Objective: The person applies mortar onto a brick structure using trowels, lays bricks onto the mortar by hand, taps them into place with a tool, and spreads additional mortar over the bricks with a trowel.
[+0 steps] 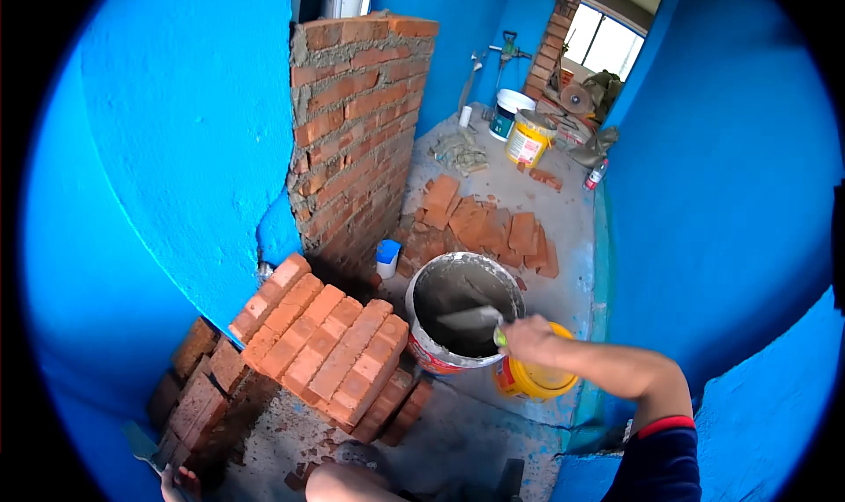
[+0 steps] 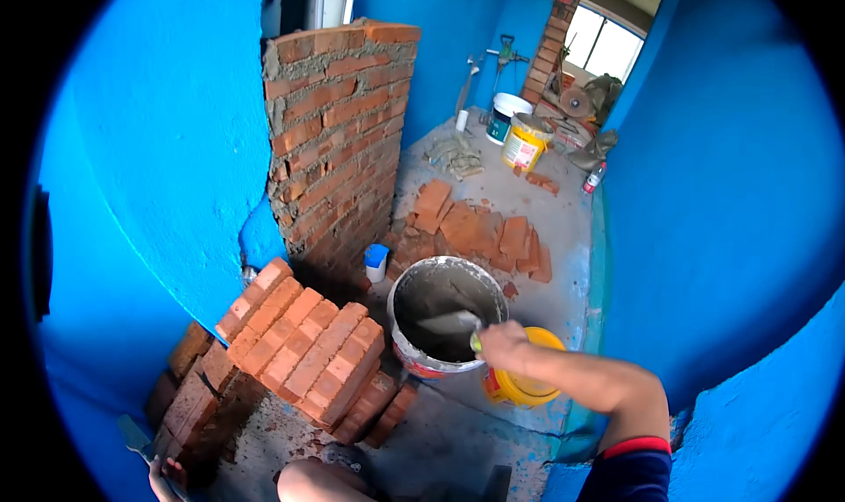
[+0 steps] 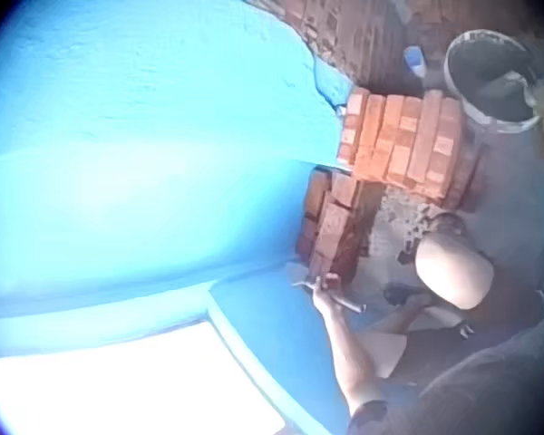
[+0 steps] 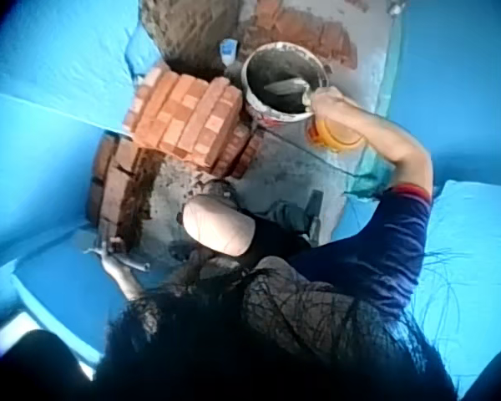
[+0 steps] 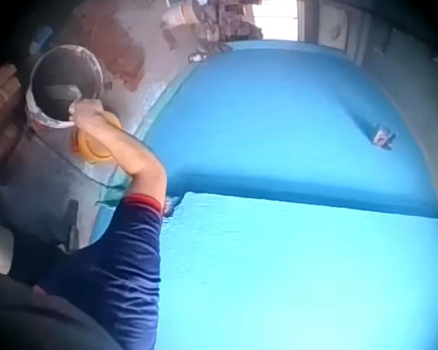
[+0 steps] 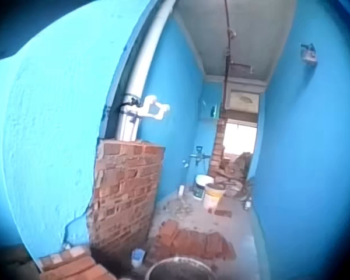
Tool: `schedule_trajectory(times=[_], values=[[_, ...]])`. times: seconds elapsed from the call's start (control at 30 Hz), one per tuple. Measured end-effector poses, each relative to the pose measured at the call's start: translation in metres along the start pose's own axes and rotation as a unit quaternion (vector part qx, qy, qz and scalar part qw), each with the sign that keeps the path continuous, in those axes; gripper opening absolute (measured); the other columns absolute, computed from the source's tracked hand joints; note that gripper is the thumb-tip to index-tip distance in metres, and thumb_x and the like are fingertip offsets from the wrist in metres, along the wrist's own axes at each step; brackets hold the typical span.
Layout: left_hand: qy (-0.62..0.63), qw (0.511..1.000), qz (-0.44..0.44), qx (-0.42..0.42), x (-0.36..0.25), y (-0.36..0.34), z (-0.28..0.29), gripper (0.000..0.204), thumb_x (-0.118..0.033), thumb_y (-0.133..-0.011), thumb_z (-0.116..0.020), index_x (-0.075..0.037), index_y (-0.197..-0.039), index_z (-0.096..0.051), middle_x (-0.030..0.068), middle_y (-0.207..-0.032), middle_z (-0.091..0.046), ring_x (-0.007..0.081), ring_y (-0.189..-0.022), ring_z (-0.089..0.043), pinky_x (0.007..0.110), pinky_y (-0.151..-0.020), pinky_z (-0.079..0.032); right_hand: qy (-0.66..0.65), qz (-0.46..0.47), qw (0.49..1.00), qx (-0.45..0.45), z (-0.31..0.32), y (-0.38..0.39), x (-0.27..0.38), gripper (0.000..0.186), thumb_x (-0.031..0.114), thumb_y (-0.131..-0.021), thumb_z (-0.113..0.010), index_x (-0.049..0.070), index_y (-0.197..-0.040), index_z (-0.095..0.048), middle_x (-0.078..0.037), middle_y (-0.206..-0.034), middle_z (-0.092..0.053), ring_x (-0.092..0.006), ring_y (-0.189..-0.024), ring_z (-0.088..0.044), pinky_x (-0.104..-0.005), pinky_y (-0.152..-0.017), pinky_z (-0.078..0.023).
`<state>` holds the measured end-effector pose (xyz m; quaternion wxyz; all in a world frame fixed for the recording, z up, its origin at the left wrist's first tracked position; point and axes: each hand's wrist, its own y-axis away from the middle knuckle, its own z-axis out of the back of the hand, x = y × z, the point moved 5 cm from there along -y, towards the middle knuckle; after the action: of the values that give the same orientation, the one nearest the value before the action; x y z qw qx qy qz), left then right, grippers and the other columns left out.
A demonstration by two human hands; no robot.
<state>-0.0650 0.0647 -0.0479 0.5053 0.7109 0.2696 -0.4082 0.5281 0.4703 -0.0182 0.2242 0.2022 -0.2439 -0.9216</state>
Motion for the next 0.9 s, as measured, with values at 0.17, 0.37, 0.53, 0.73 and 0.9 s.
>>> schedule_trajectory(times=[0.17,0.37,0.53,0.73,0.9], values=[[0.039,0.999,0.038,-0.001,0.011,-0.011,-0.030,0.015,-0.011,-0.092,-0.057,0.001,-0.083,-0.054,0.0120,-0.074,-0.056,0.0285,-0.073,-0.060,0.042,-0.073,-0.057,0.289,-0.030,0.945,-0.153,-0.019,-0.113,-0.047,0.028,0.028,-0.090,-0.054,0.012,-0.109,-0.066,-0.007,-0.099,-0.071,-0.0255,-0.096,-0.067,-0.0444,-0.079,-0.050],[0.006,1.000,0.024,-0.002,0.005,-0.017,-0.004,0.018,-0.012,-0.090,-0.062,0.005,-0.088,-0.059,0.0132,-0.079,-0.062,0.0263,-0.075,-0.062,0.037,-0.075,-0.055,0.353,0.107,0.924,0.100,-0.064,-0.157,-0.035,0.025,0.024,-0.089,-0.056,0.015,-0.104,-0.073,-0.004,-0.109,-0.069,-0.0240,-0.103,-0.065,-0.0426,-0.081,-0.051],[-0.041,0.997,0.012,-0.059,0.019,-0.048,0.043,0.022,-0.023,-0.090,-0.058,-0.006,-0.076,-0.057,0.0058,-0.068,-0.060,0.0188,-0.065,-0.060,0.030,-0.063,-0.050,0.312,0.140,0.923,0.175,-0.054,-0.148,-0.035,0.031,0.029,-0.082,-0.062,0.009,-0.103,-0.072,-0.010,-0.109,-0.069,-0.0262,-0.104,-0.065,-0.0385,-0.087,-0.051],[-0.110,0.990,-0.026,-0.083,0.031,-0.060,0.056,0.024,-0.031,-0.090,-0.055,-0.013,-0.075,-0.052,0.0034,-0.064,-0.058,0.0150,-0.056,-0.057,0.024,-0.053,-0.048,0.081,0.084,0.981,0.157,-0.047,-0.127,-0.024,0.042,0.037,-0.075,-0.066,0.008,-0.103,-0.071,-0.013,-0.106,-0.068,-0.0295,-0.103,-0.063,-0.0388,-0.090,-0.049],[-0.114,0.990,-0.051,-0.067,0.032,-0.055,0.043,0.024,-0.028,-0.090,-0.056,-0.013,-0.072,-0.050,0.0047,-0.065,-0.059,0.0159,-0.055,-0.058,0.026,-0.053,-0.051,-0.079,0.039,0.988,0.127,-0.052,-0.120,-0.045,0.045,0.040,-0.068,-0.070,0.008,-0.100,-0.070,-0.016,-0.099,-0.069,-0.0305,-0.095,-0.065,-0.0393,-0.083,-0.050]])
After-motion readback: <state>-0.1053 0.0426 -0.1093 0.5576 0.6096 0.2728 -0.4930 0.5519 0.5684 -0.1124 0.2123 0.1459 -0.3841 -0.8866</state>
